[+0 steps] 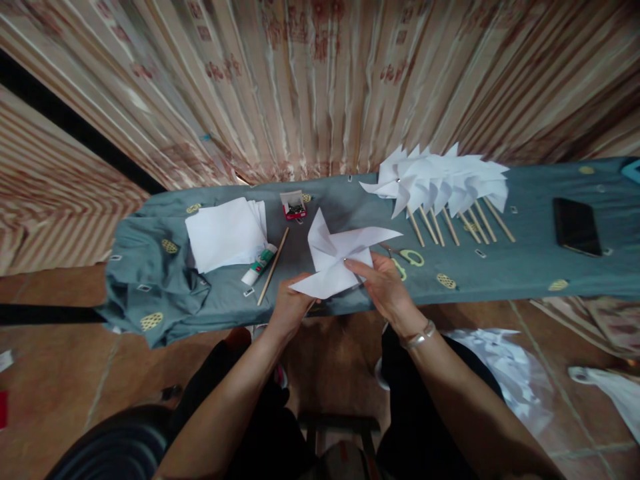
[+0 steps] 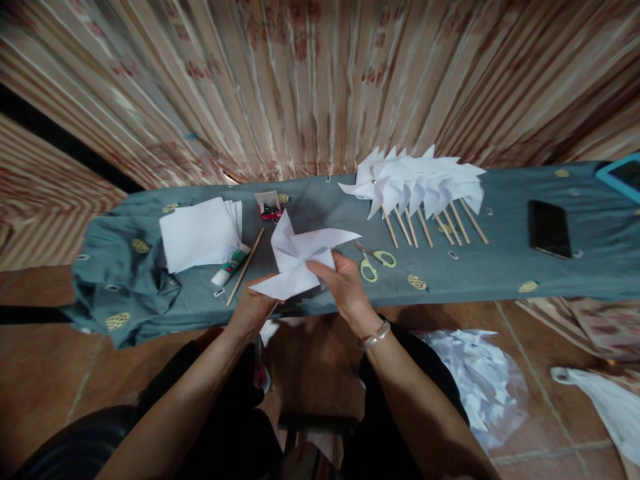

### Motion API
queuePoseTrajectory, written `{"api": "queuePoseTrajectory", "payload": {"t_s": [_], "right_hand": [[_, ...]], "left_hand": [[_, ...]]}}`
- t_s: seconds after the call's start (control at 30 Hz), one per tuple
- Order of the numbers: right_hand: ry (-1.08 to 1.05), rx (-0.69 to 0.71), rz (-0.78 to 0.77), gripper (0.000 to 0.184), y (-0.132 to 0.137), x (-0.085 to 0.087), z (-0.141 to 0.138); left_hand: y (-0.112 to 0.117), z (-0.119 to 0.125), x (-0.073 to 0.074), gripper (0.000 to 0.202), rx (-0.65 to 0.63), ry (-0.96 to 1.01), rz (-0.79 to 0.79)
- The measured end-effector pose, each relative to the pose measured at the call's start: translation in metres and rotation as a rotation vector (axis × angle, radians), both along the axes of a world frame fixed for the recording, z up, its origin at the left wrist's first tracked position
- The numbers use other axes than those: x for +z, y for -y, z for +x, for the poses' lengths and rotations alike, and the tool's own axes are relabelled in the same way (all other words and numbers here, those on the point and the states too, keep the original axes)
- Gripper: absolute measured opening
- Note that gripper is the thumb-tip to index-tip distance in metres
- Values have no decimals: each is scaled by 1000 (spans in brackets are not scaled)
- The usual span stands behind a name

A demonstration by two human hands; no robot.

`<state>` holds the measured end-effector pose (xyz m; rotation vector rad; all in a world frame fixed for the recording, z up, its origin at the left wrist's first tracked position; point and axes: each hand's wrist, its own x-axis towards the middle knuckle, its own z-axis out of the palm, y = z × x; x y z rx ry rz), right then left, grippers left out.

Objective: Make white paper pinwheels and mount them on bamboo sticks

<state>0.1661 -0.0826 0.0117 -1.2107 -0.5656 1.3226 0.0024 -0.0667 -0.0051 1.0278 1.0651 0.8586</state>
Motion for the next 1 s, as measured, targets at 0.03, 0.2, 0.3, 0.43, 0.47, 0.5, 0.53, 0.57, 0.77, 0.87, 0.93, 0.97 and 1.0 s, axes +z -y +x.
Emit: {"api": "queuePoseTrajectory", "payload": {"t_s": [0.03, 0.2, 0.3, 0.43, 0.47, 0.5, 0.53, 0.57, 0.77, 0.87, 0.93, 0.97, 1.0], "right_hand": [[-8, 2, 3, 29, 0, 0, 0], [-1, 7, 12, 30, 0, -1, 3], [32, 16, 18, 29, 1, -2, 4], [59, 47, 8, 26, 3, -1, 4], [57, 57, 2, 26, 4, -1, 4], [53, 67, -4, 27, 4, 0, 4], [51, 79, -10, 27, 5, 1, 4], [53, 92, -16, 28, 5, 1, 3], [146, 178, -25, 30, 10, 0, 2], [196, 208, -13, 28, 12, 0, 0], [228, 218, 3, 26, 14, 0, -1], [244, 221, 11, 26, 14, 0, -2], [261, 224, 18, 26, 14, 0, -3]], "left_hand": [[0, 0, -1, 13, 1, 16, -17], [-1, 2, -6, 19, 10, 164, -163], [-3, 2, -3, 28, 20, 258, -297], [-7, -2, 3, 52, -30, 335, -381], [-9, -4, 3, 59, -55, 349, -381], [-10, -5, 4, 65, -77, 358, -372], [-11, -7, 4, 70, -89, 358, -354], [-11, -8, 5, 71, -94, 345, -329], [-13, -12, 9, 49, -172, 89, -171], [-12, -11, 10, 45, -173, 29, -122], [-11, -9, 7, 44, -152, 1, -81], [-11, -9, 5, 44, -135, -8, -58], [-11, -8, 3, 44, -116, -13, -35]]}}
